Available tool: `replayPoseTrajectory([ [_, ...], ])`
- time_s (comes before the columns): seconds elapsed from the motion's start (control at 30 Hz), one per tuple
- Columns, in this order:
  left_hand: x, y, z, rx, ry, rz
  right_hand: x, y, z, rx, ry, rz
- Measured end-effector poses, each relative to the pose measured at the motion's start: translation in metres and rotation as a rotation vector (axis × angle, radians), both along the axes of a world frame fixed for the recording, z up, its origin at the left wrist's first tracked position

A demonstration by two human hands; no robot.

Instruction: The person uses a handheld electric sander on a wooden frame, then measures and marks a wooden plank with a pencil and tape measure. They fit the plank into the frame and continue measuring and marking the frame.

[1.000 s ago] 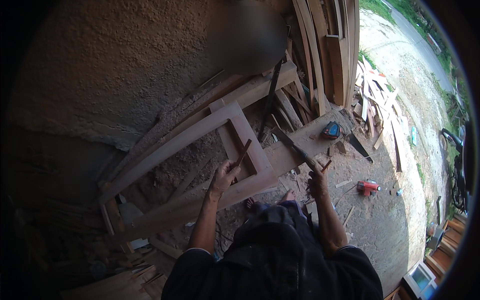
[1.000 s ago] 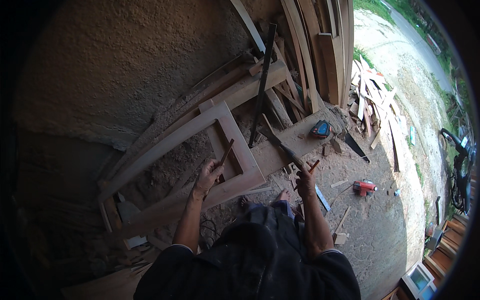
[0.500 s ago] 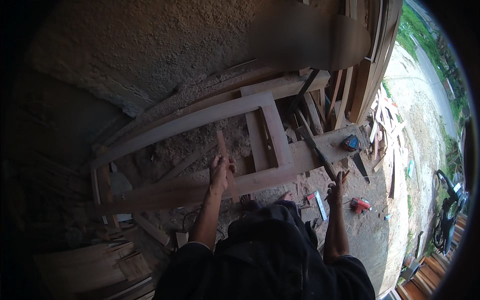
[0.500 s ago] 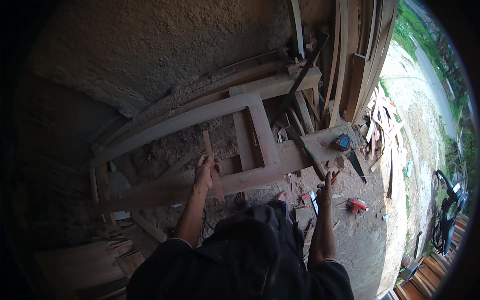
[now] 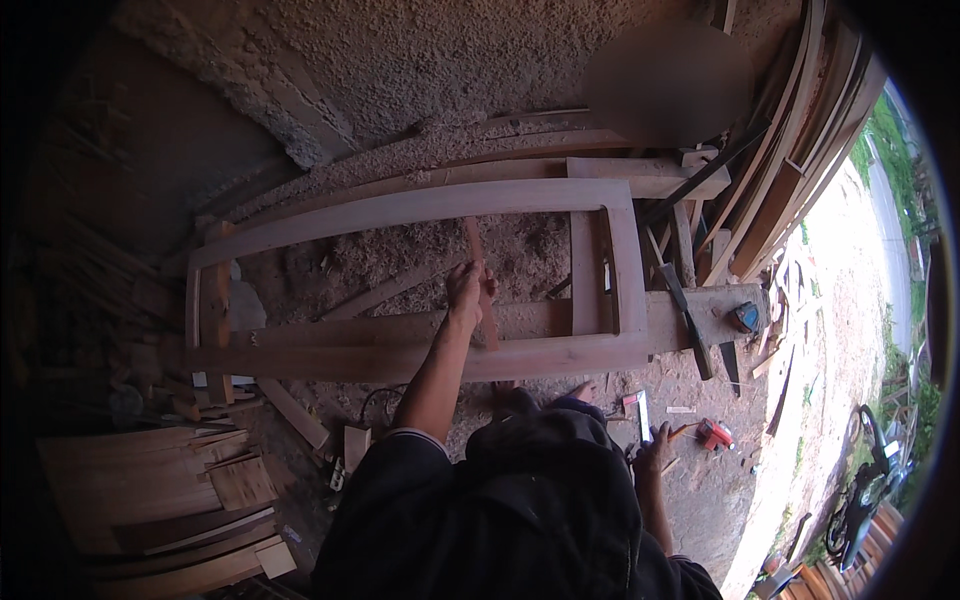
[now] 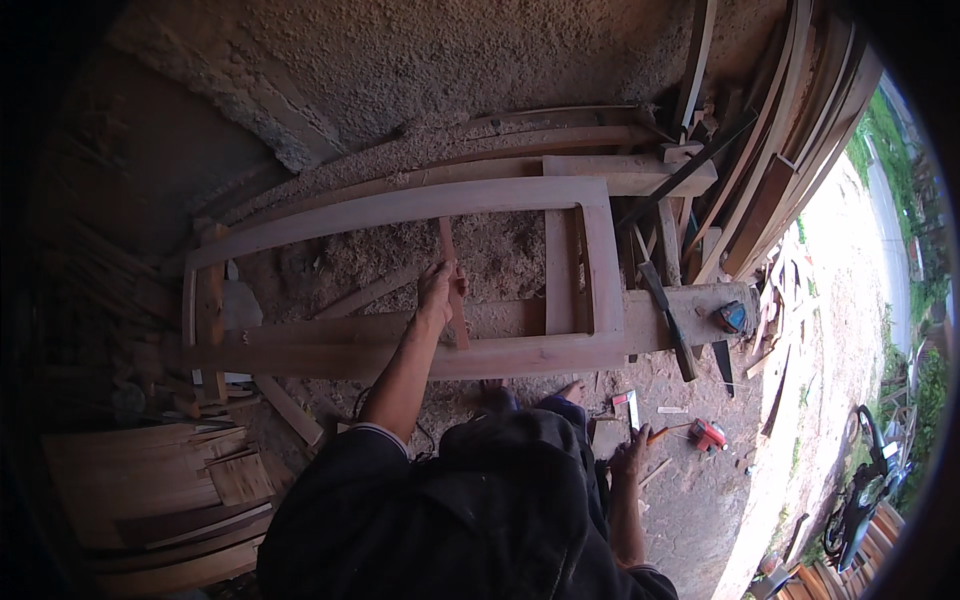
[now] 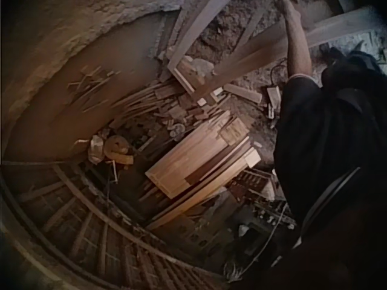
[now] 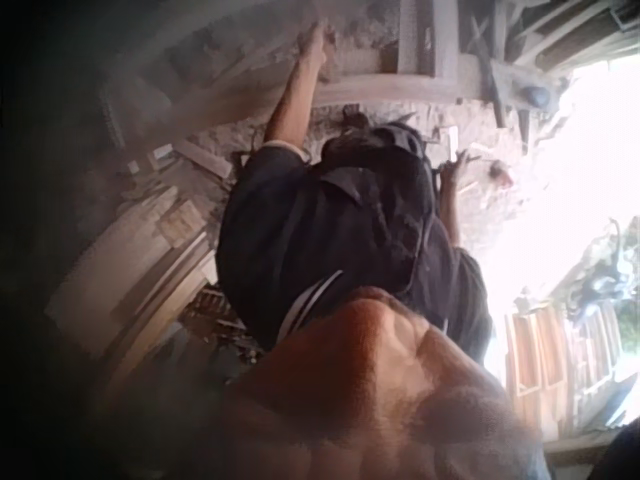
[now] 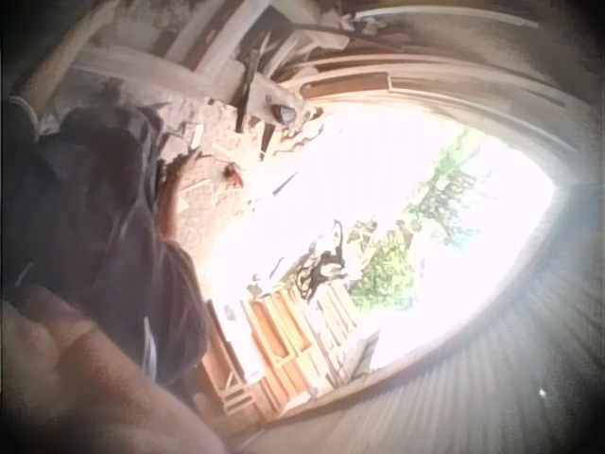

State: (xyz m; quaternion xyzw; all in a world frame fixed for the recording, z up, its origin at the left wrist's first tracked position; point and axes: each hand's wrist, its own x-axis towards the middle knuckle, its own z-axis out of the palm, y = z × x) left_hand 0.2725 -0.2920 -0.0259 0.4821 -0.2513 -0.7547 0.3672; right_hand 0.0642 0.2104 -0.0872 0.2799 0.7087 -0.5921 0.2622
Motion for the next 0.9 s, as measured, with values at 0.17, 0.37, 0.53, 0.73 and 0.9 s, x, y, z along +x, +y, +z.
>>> replayPoseTrajectory([
  [0.17,0.002,-0.006,0.002,0.010,-0.012,-0.004,0.013,0.011,-0.018,0.033,-0.122,0.157],
  [0.37,0.007,-0.023,0.001,-0.018,-0.061,-0.012,0.015,0.007,-0.018,0.050,-0.080,0.161],
  [0.53,-0.011,-0.017,-0.010,-0.018,0.088,0.062,0.029,-0.008,-0.002,0.024,-0.108,0.198],
  [0.73,-0.039,-0.006,-0.022,-0.016,0.229,0.163,0.038,-0.019,0.010,0.058,-0.074,0.266],
  [0.9,-0.040,-0.005,-0.023,-0.054,0.159,0.158,0.039,-0.013,0.007,0.054,-0.025,0.303],
])
